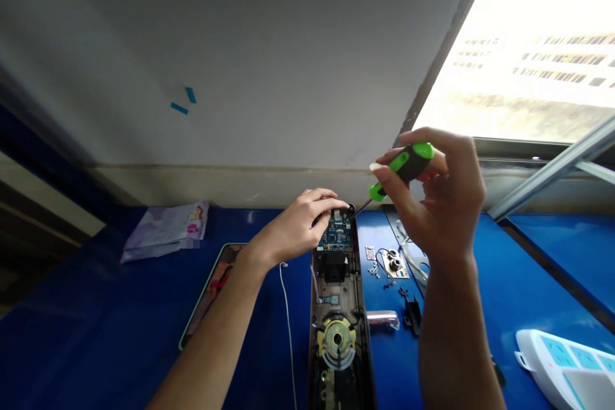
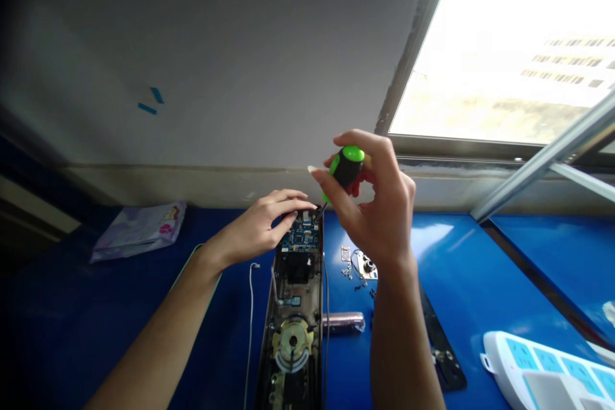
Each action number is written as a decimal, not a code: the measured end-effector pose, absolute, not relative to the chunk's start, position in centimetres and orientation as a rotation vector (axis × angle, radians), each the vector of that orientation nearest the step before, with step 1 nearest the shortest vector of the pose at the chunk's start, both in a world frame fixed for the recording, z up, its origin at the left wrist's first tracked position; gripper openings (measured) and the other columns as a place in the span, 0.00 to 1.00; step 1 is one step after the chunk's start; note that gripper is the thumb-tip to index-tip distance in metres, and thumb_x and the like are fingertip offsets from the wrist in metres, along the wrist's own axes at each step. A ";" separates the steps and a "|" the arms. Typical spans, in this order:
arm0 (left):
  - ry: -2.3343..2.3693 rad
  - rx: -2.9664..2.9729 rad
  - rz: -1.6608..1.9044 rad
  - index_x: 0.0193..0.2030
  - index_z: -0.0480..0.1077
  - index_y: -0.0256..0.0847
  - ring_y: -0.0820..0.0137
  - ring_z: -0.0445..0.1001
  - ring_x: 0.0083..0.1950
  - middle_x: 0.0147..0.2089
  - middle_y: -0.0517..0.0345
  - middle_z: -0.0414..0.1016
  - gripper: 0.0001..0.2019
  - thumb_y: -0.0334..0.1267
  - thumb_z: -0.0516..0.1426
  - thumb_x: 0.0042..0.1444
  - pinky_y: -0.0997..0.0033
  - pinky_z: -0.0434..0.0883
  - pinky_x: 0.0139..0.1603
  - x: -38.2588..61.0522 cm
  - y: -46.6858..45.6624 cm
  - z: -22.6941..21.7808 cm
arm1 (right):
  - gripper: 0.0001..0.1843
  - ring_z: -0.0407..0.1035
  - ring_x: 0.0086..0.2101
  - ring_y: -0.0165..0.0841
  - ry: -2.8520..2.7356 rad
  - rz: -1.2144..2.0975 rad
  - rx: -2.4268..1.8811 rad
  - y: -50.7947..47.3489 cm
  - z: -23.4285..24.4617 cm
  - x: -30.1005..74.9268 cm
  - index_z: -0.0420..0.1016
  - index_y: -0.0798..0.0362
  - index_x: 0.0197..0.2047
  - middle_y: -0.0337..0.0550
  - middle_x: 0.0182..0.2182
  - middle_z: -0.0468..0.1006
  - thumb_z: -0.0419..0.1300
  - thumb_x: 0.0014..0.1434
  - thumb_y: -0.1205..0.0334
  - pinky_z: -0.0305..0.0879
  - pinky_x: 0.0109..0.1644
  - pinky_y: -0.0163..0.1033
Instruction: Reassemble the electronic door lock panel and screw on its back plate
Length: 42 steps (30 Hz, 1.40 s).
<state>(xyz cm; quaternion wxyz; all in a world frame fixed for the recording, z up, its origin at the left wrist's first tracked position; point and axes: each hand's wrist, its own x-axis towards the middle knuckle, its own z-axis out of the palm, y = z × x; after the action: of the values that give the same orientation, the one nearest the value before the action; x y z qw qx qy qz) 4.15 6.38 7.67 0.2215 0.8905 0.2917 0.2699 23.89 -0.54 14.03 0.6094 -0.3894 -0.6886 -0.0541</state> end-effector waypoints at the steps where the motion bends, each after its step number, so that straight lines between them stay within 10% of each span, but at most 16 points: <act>1: 0.797 2.441 0.724 0.61 0.77 0.44 0.62 0.71 0.69 0.66 0.51 0.75 0.20 0.30 0.50 0.71 0.56 0.67 0.74 4.2 6.4 7.5 | 0.19 0.81 0.38 0.36 -1.585 -0.119 -0.929 -0.3 13.6 23.8 0.72 0.47 0.52 0.37 0.36 0.84 0.71 0.60 0.64 0.80 0.38 0.44; 42: 0.679 2.376 0.716 0.60 0.75 0.45 0.61 0.74 0.66 0.63 0.52 0.77 0.19 0.29 0.54 0.65 0.55 0.69 0.72 4.7 6.4 7.2 | 0.13 0.75 0.29 0.33 -1.579 -0.374 -1.021 0.4 13.3 23.3 0.77 0.45 0.46 0.38 0.33 0.81 0.72 0.60 0.60 0.71 0.26 0.42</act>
<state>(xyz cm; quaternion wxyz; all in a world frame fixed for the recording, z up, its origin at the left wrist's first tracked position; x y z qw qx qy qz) 4.70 6.45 7.20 0.2804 0.8864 0.2534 0.2672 23.30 0.44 13.25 0.5749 -0.4358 -0.6739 -0.1595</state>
